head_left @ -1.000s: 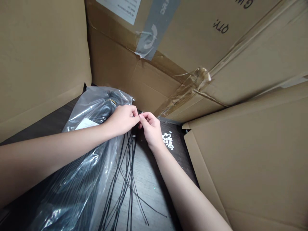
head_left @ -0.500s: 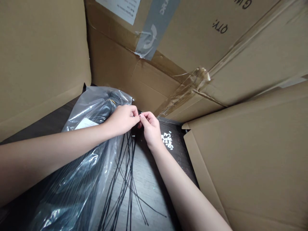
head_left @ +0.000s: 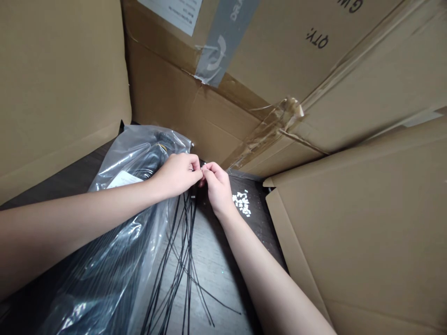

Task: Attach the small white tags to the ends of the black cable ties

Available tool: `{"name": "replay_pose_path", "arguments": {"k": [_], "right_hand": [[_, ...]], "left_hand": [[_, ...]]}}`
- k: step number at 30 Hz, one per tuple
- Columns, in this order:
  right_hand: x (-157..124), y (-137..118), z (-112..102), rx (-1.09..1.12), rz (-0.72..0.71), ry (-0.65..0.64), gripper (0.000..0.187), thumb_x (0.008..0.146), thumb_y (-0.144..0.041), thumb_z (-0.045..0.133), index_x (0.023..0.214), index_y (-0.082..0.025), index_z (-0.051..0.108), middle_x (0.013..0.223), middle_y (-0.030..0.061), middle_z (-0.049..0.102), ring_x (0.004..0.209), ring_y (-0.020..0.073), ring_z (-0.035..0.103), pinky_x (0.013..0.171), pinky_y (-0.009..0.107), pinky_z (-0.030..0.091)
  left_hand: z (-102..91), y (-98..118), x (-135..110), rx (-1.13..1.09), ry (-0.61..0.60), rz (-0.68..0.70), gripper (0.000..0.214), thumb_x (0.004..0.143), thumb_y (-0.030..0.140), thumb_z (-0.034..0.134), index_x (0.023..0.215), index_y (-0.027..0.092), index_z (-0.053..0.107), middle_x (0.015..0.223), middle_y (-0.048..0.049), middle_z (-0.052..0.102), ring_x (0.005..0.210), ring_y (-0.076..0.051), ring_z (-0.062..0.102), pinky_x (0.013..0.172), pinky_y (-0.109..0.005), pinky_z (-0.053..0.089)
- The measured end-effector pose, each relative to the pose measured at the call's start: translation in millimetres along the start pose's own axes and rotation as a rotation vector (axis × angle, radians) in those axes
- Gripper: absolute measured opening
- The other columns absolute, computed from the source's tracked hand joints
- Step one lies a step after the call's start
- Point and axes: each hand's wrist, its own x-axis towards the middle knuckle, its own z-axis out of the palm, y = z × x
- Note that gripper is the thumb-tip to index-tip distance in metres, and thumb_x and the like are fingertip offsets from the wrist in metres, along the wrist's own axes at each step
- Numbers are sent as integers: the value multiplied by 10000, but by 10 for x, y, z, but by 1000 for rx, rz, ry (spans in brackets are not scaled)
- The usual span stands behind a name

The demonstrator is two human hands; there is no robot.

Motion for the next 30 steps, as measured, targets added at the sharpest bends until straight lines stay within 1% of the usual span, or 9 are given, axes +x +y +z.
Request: {"name": "replay_pose_path", "arguments": {"k": [4,8,11,14,20,23,25,27,30], "right_hand": [[-1,2,2,9,2,2,169,759,-364,539,698,-206,529,608,-53,525,556,98,480,591,258,394],[8,22,-2,44,-2,28,143,747,-341,549,697,-208,534,577,-62,526,539,96,490,584,256,400],[21,50,-10,138,0,76,114,738,-316,546,696,-212,527,555,-68,525,518,94,497,575,255,411],[35,77,-22,263,27,132,100,725,-310,541,705,-218,509,575,-70,538,494,87,499,545,252,417],[56,100,-35,340,38,186,223,755,-400,618,725,-222,487,605,-75,560,468,71,495,507,244,425],[52,94,-32,362,46,207,303,741,-453,685,753,-224,487,605,-81,572,461,73,508,493,244,432],[40,80,-26,380,58,205,349,730,-480,721,763,-223,487,600,-79,580,461,80,523,484,245,435],[23,54,-14,398,80,186,381,727,-506,736,770,-220,488,617,-64,603,466,88,543,473,246,434],[5,-32,-5,411,108,182,431,724,-552,747,789,-224,475,643,-53,616,475,95,559,452,242,428]], "left_hand": [[0,-9,-1,5,-2,4,124,767,185,599,645,177,618,568,43,548,587,-125,480,631,-277,326],[-6,-12,-9,8,-22,23,139,789,188,586,674,182,663,552,47,539,583,-128,484,639,-276,337],[-9,-4,-17,22,-35,30,147,806,184,581,696,180,678,549,48,538,580,-126,484,647,-274,345],[-6,2,-21,26,-39,34,143,814,171,574,709,173,671,563,47,548,573,-118,478,646,-270,346],[22,-19,-31,32,-94,72,133,820,174,587,738,170,691,614,28,617,593,-128,528,650,-266,371],[32,-40,-38,38,-97,96,224,892,265,565,740,173,702,656,3,661,627,-145,568,668,-277,381],[28,-49,-36,29,-87,94,328,951,343,507,754,175,707,705,-18,693,667,-159,597,673,-288,378],[15,-49,-29,24,-76,76,408,993,389,432,775,176,702,761,-38,718,720,-176,626,683,-299,377],[-11,-40,-17,21,-64,31,470,1017,449,350,800,180,668,821,-64,731,798,-210,655,720,-320,392]]}}
